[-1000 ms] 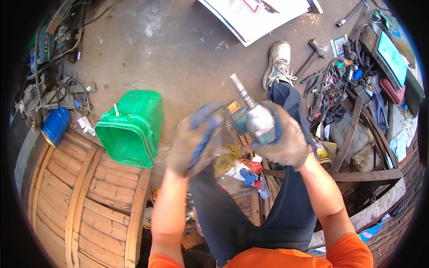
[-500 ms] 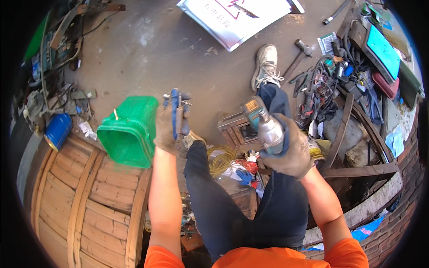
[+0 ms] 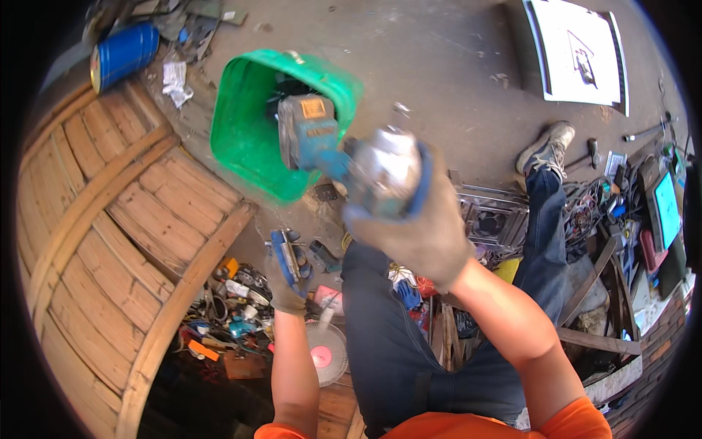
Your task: The person gathers tools from a green bucket, then uses a power drill to work on a small electrical component on the floor. They then move to a wall-mounted electrical panel and use the drill to tighten screws on the wiring terminals.
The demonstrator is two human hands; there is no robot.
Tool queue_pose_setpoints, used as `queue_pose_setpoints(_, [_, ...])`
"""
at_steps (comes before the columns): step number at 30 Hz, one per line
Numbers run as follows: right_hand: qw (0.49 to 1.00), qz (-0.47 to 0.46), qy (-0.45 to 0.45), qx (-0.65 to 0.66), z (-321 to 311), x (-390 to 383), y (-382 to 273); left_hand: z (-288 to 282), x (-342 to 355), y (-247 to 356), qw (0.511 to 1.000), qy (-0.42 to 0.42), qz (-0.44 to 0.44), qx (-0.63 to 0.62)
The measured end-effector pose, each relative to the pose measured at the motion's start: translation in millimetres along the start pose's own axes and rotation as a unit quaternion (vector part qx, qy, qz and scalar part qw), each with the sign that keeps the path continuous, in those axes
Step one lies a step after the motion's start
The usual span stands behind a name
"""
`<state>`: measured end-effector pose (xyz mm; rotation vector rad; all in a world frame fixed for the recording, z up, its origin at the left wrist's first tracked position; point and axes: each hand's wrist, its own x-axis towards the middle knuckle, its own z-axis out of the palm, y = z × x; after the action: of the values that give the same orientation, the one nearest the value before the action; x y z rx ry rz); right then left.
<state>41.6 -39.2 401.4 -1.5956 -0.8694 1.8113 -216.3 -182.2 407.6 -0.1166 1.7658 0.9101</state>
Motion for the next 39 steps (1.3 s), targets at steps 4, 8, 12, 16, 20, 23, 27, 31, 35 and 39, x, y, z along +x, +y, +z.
queue_pose_setpoints(4, [0.997, 0.022, 0.038, -0.064, 157, 99, 32, -44, 8, 2, 0.995, 0.093, 0.033, 0.007])
queue_pose_setpoints(8, [0.947, 0.046, 0.116, 0.295, 217, 188, 115, -51, 36, 5, 0.992, 0.083, 0.039, -0.088])
queue_pose_setpoints(12, [0.902, 0.297, 0.077, 0.305, 212, 176, 153, -55, 70, 4, 0.986, 0.139, 0.035, -0.083])
queue_pose_setpoints(16, [0.945, 0.267, -0.162, 0.095, 196, 75, 82, -60, 85, -1, 0.993, 0.070, 0.074, -0.056])
queue_pose_setpoints(20, [0.924, 0.104, -0.367, -0.011, 194, 78, 61, -39, 78, 14, 0.991, -0.123, 0.061, 0.003])
queue_pose_setpoints(23, [0.829, 0.128, -0.509, -0.193, 198, 94, 42, -25, 74, 23, 0.979, -0.140, 0.114, 0.094])
queue_pose_setpoints(27, [0.817, -0.059, -0.504, -0.274, 185, 81, 30, -11, 67, 27, 0.973, -0.088, 0.143, 0.160])
queue_pose_setpoints(31, [0.818, -0.176, -0.441, -0.324, 175, 71, 25, 4, 59, 37, 0.956, -0.063, 0.138, 0.252])
queue_pose_setpoints(35, [0.926, -0.166, -0.215, -0.261, 167, 72, 15, 9, 52, 40, 0.978, -0.067, 0.133, 0.146])
queue_pose_setpoints(39, [0.993, 0.086, -0.083, 0.003, 139, 70, 1, -2, 49, 44, 0.981, -0.105, 0.130, 0.101])
